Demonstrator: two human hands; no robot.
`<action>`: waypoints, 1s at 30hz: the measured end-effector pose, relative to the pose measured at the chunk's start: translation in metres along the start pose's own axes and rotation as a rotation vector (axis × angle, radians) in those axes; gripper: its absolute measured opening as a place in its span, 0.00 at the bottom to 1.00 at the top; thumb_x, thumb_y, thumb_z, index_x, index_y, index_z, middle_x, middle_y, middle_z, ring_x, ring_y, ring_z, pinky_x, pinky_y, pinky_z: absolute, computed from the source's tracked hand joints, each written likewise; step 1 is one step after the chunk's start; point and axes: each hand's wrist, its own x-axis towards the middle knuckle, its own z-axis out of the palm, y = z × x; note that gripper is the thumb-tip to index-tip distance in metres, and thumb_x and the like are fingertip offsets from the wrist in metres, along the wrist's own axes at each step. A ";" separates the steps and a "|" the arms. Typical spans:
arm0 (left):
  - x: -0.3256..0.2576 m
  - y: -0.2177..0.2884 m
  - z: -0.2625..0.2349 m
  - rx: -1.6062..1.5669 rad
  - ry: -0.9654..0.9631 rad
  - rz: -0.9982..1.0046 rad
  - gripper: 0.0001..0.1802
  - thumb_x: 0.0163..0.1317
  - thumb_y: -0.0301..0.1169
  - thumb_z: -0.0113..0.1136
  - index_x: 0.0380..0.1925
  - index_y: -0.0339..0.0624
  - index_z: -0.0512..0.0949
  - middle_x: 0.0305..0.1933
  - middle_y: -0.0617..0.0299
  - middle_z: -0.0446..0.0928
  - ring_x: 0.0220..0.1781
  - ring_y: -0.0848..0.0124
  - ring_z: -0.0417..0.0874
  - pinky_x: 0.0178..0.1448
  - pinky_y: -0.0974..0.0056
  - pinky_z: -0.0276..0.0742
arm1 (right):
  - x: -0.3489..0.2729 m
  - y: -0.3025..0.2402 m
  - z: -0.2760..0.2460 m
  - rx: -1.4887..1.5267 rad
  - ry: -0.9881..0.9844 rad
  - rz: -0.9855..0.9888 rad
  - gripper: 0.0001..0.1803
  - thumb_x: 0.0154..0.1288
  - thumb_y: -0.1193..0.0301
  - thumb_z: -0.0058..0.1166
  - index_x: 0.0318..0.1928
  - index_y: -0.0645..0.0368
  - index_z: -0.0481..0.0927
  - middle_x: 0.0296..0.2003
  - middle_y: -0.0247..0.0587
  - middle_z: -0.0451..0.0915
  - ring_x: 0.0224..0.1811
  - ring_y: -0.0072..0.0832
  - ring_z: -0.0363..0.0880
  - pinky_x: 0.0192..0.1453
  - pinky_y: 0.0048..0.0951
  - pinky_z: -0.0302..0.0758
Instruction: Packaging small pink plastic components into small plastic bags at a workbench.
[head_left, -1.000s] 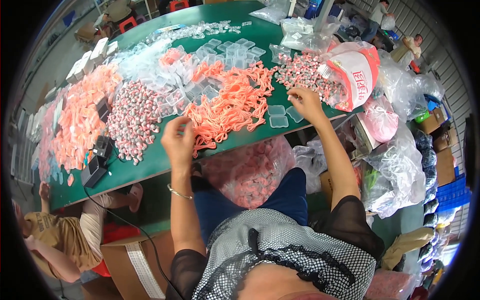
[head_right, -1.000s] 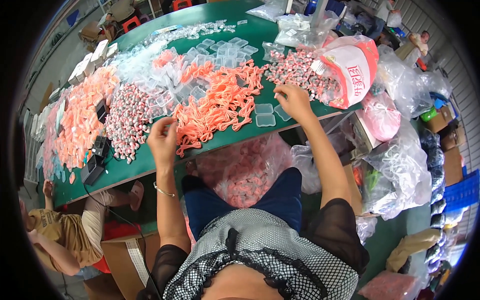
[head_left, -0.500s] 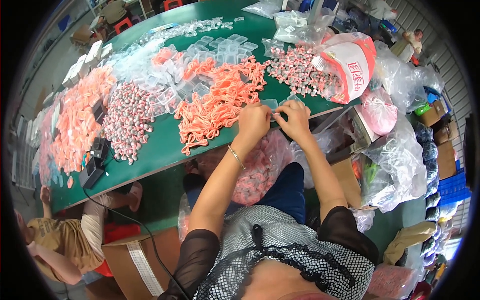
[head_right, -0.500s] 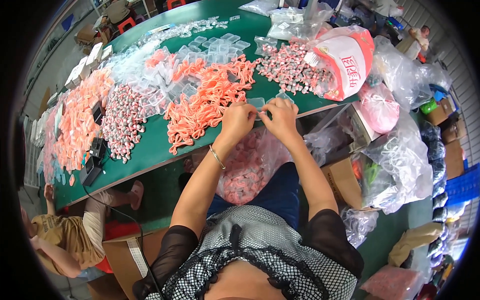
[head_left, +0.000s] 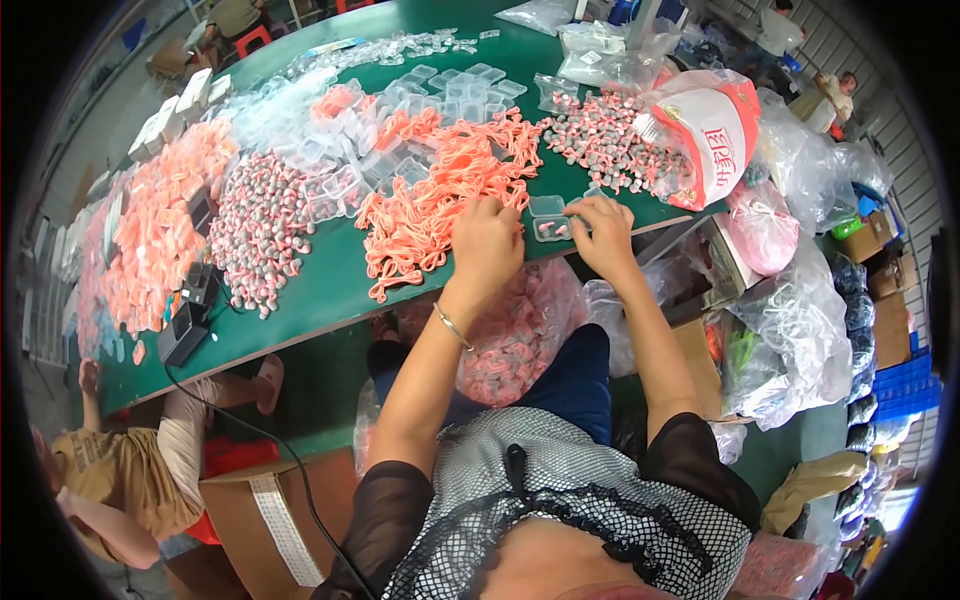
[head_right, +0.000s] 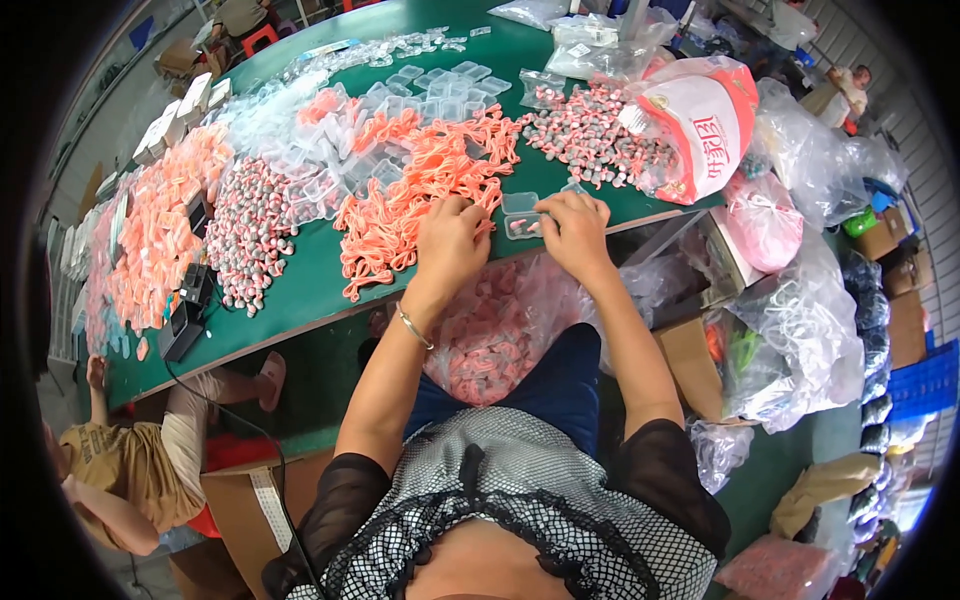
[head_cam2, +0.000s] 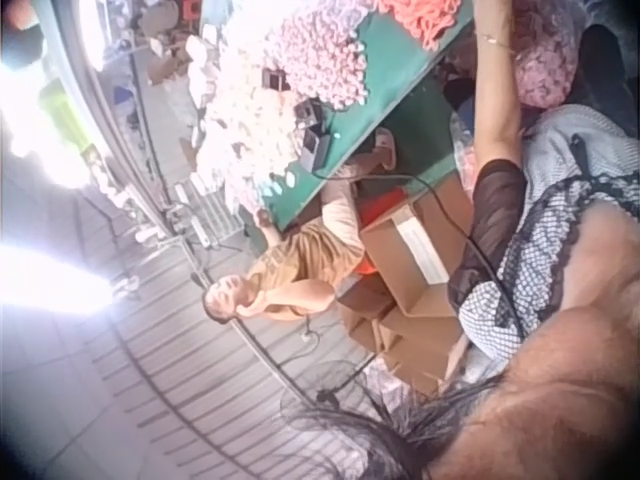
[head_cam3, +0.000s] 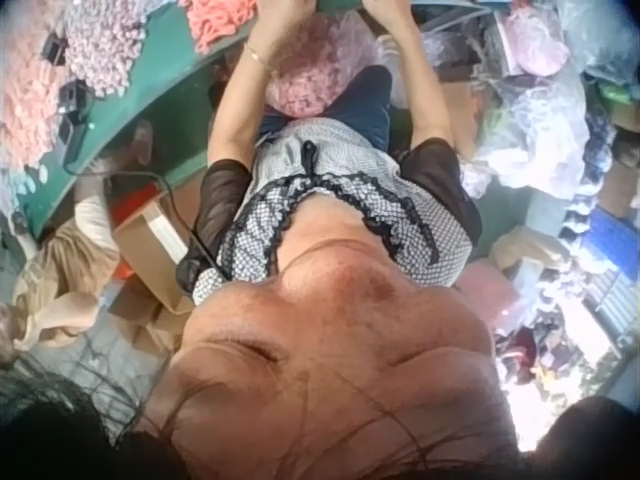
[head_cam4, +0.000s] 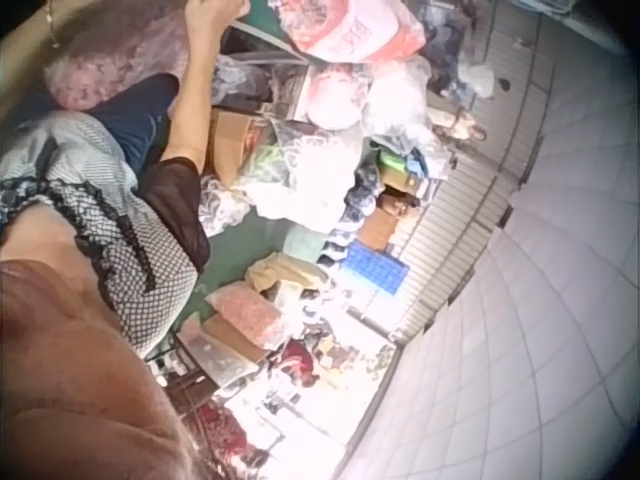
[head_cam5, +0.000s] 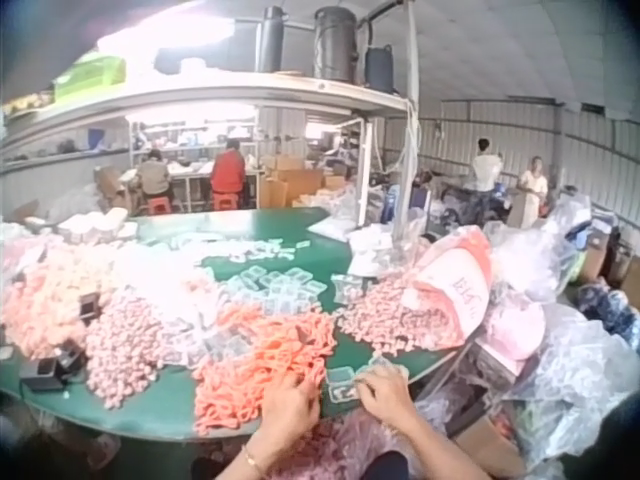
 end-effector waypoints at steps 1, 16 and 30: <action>-0.003 -0.004 -0.006 0.102 -0.027 -0.010 0.08 0.46 0.28 0.64 0.29 0.42 0.83 0.36 0.57 0.76 0.42 0.57 0.76 0.44 0.53 0.70 | 0.002 -0.002 -0.001 0.015 0.021 0.033 0.05 0.56 0.70 0.58 0.34 0.50 0.84 0.36 0.30 0.80 0.43 0.32 0.77 0.56 0.40 0.62; 0.002 -0.002 -0.016 -0.154 -0.055 -0.015 0.05 0.55 0.30 0.67 0.32 0.45 0.85 0.32 0.58 0.82 0.33 0.61 0.81 0.38 0.59 0.74 | 0.028 -0.041 -0.007 0.531 -0.277 -0.008 0.11 0.61 0.74 0.60 0.45 0.58 0.82 0.41 0.38 0.83 0.43 0.30 0.80 0.47 0.30 0.75; 0.007 0.022 0.025 -1.273 -0.141 -0.585 0.10 0.65 0.32 0.63 0.41 0.37 0.83 0.30 0.70 0.80 0.31 0.83 0.76 0.36 0.76 0.71 | 0.020 -0.004 -0.004 1.387 -0.291 0.605 0.14 0.67 0.73 0.59 0.51 0.64 0.78 0.36 0.33 0.82 0.34 0.16 0.78 0.39 0.18 0.75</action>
